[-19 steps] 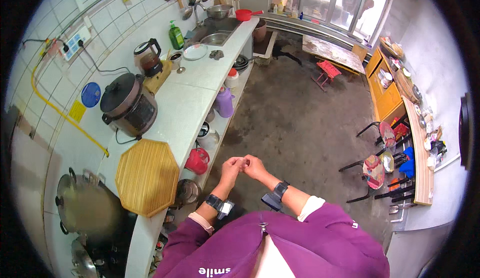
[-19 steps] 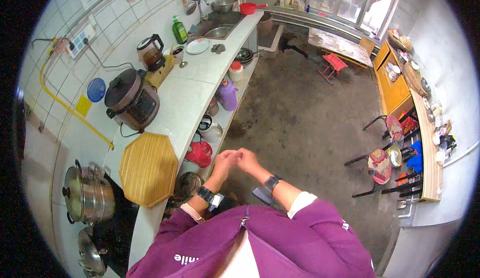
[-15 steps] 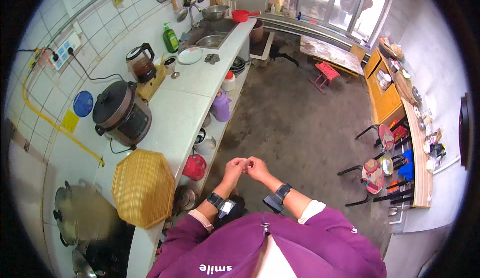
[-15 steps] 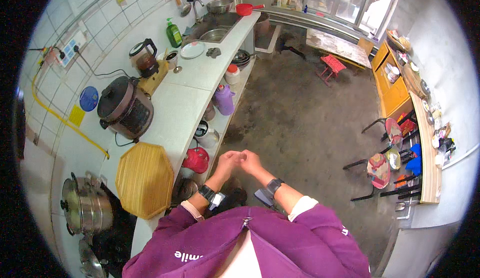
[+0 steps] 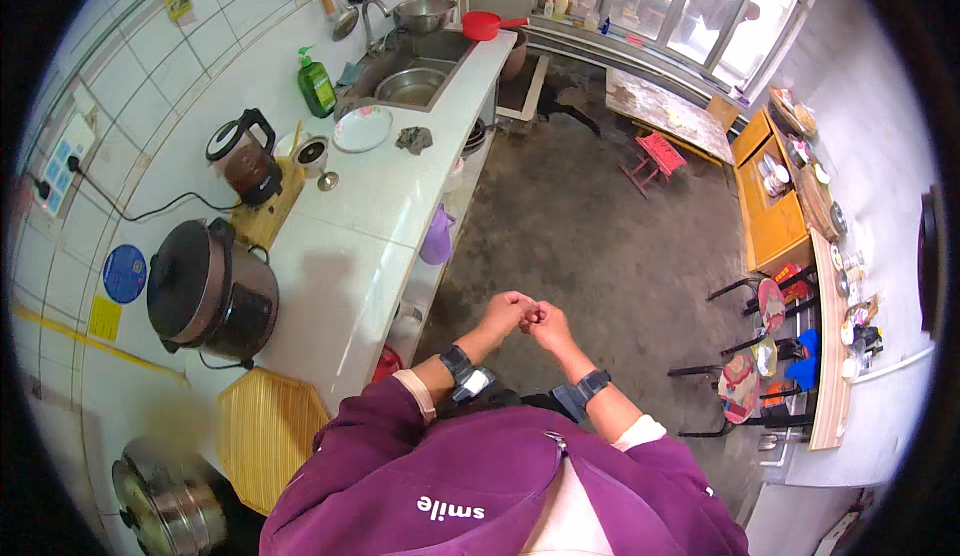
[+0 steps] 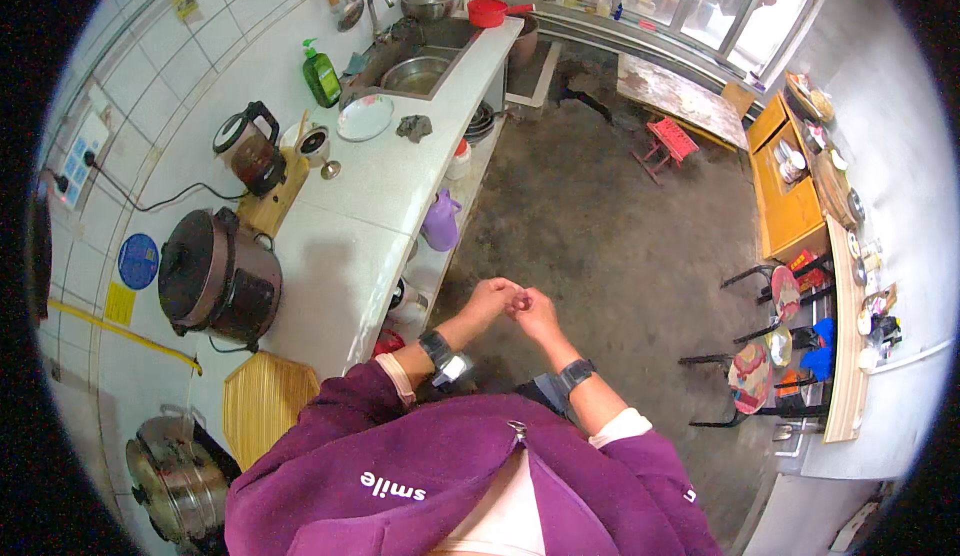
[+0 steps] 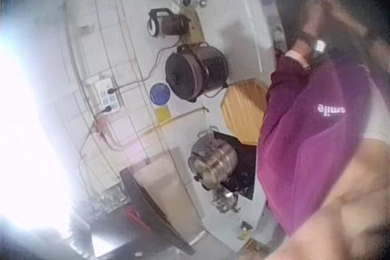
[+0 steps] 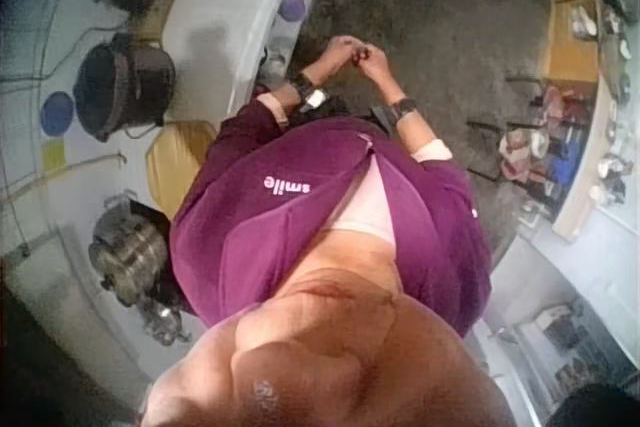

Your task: The person washes a metal bowl in the sink using a sponge and running water, then rinses their hands. They move to the counter, handle a plastic bag and a bamboo tray, and place the tray on the countertop near a steamer.

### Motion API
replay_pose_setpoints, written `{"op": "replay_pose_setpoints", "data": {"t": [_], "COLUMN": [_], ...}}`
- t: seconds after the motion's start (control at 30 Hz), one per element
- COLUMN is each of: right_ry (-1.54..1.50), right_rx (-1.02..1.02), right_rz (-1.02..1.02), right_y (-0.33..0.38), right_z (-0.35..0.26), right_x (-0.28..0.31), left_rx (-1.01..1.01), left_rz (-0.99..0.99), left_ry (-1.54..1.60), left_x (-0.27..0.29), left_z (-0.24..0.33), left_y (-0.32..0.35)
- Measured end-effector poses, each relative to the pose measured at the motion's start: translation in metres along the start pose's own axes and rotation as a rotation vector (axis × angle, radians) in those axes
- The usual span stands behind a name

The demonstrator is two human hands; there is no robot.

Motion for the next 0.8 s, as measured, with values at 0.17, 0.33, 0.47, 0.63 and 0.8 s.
{"op": "replay_pose_setpoints", "data": {"t": [0.17,0.33,0.47,0.63,0.8], "right_ry": [-0.030,-0.017,0.100,0.119,0.179], "right_rx": [-0.013,0.012,0.017,0.120,0.038], "right_rz": [-0.003,-0.115,-0.175,-0.317,-0.410], "right_y": [-0.065,-0.156,-0.232,-0.290,-0.330], "right_z": [-0.021,-0.053,-0.074,-0.110,-0.144], "right_x": [0.026,0.035,0.036,0.020,-0.020], "left_rx": [0.000,-0.028,-0.040,-0.117,-0.088], "left_rz": [0.016,0.102,0.201,0.324,0.455], "left_ry": [-0.013,-0.006,0.077,-0.008,0.030], "left_x": [-0.001,0.021,0.039,0.067,0.121], "left_z": [0.007,0.023,0.043,0.063,0.072], "left_y": [-0.074,-0.157,-0.212,-0.258,-0.284]}}
Point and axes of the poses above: each hand's wrist, its own y-axis away from the middle knuckle, its own x-axis out of the back of the hand, z = x × y, the point moved 9 cm from there along -y, towards the middle knuckle, and after that the axes turned 11 degrees about -x, right-handed, at the moved point
